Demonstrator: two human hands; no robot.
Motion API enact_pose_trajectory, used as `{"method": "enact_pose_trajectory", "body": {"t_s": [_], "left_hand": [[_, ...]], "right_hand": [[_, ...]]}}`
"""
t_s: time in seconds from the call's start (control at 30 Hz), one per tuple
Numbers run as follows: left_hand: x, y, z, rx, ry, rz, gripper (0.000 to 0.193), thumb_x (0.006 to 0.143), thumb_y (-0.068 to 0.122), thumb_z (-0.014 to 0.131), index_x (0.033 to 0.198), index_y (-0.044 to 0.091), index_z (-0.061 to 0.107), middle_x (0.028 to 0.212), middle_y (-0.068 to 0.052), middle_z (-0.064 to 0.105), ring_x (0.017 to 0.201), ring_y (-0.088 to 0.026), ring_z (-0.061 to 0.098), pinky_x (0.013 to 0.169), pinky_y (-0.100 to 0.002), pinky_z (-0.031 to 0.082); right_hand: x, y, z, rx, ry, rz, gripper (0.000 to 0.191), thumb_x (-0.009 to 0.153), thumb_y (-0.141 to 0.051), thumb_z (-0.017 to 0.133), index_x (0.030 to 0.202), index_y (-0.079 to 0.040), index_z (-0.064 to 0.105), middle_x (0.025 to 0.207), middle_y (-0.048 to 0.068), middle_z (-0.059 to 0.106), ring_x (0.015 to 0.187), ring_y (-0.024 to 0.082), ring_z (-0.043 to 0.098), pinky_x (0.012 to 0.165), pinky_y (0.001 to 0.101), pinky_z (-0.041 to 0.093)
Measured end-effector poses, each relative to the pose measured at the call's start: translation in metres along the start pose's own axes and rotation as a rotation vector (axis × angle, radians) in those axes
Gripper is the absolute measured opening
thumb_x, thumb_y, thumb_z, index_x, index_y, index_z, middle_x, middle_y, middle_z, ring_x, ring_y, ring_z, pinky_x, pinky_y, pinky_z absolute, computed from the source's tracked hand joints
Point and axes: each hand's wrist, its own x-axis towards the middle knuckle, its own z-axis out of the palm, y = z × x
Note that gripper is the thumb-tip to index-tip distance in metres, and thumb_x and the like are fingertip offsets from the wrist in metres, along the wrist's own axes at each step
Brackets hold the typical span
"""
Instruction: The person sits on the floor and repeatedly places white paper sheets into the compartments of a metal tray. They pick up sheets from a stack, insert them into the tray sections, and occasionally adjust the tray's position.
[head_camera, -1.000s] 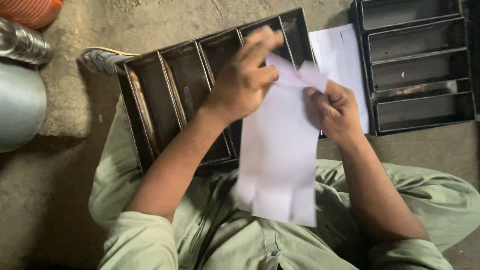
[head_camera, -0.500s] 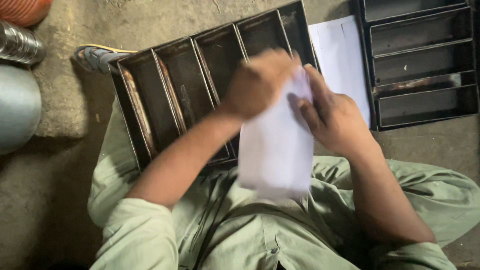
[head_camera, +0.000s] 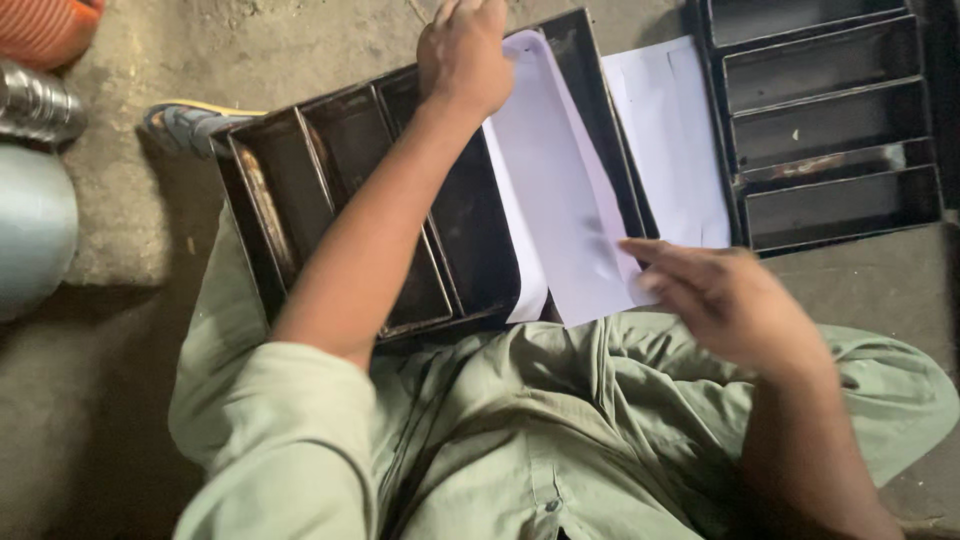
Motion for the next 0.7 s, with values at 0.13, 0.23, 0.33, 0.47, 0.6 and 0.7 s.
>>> {"method": "enact_pose_trajectory", "body": {"t_s": [0.13, 0.23, 0.33, 0.47, 0.6, 0.7], "left_hand": [[-0.072, 0.03, -0.056, -0.003, -0.018, 0.23, 0.055, 0.09, -0.006, 0.056, 0.143, 0.007, 0.055, 0.137, -0.021, 0.059, 0.136, -0.039, 0.05, 0.113, -0.059, 0.039], [-0.141, 0.065, -0.087, -0.548, -0.434, 0.372, 0.061, 0.084, -0.01, 0.057, 0.142, 0.008, 0.061, 0.157, -0.027, 0.046, 0.152, -0.04, 0.027, 0.117, -0.072, 0.007], [-0.173, 0.091, -0.092, -0.373, -0.301, 0.477, 0.014, 0.074, 0.009, 0.07, 0.087, 0.01, 0.072, 0.111, -0.016, 0.066, 0.131, -0.038, 0.051, 0.117, -0.071, 0.02], [-0.173, 0.103, -0.084, -0.435, -0.155, 0.229, 0.02, 0.085, 0.017, 0.074, 0.072, 0.003, 0.068, 0.083, -0.012, 0.063, 0.11, -0.034, 0.065, 0.126, -0.067, 0.029], [-0.178, 0.105, -0.075, -0.381, -0.1, 0.263, 0.035, 0.094, 0.027, 0.069, 0.069, 0.003, 0.069, 0.081, -0.014, 0.062, 0.1, -0.035, 0.064, 0.123, -0.07, 0.027], [-0.189, 0.101, -0.066, -0.269, -0.123, 0.424, 0.044, 0.088, 0.041, 0.063, 0.063, 0.004, 0.067, 0.081, -0.015, 0.063, 0.104, -0.041, 0.063, 0.118, -0.07, 0.019]], "right_hand": [[-0.007, 0.013, -0.009, 0.091, 0.123, 0.055, 0.058, 0.087, 0.008, 0.051, 0.139, -0.014, 0.062, 0.134, 0.016, 0.064, 0.105, 0.023, 0.072, 0.087, 0.0375, 0.061], [0.002, 0.017, -0.003, -0.115, 0.157, -0.131, 0.063, 0.078, 0.011, 0.053, 0.134, -0.015, 0.067, 0.157, 0.025, 0.035, 0.139, 0.039, 0.04, 0.108, 0.0506, 0.046], [0.013, 0.012, 0.005, -0.216, 0.053, -0.264, 0.042, 0.074, -0.001, 0.07, 0.111, -0.018, 0.077, 0.164, 0.023, 0.028, 0.157, 0.042, 0.019, 0.125, 0.0584, 0.027], [0.024, 0.001, 0.015, -0.299, 0.051, -0.257, 0.013, 0.077, -0.015, 0.079, 0.09, -0.013, 0.08, 0.166, 0.018, 0.032, 0.159, 0.046, 0.014, 0.13, 0.0589, 0.021], [0.029, -0.006, 0.031, -0.541, -0.103, -0.184, 0.024, 0.073, -0.034, 0.082, 0.086, -0.015, 0.083, 0.163, 0.014, 0.033, 0.153, 0.046, 0.012, 0.121, 0.0627, 0.019], [0.024, -0.008, 0.034, -0.528, -0.077, -0.226, 0.053, 0.072, -0.057, 0.079, 0.097, -0.01, 0.081, 0.16, 0.017, 0.036, 0.15, 0.048, 0.015, 0.115, 0.0674, 0.017]]}}
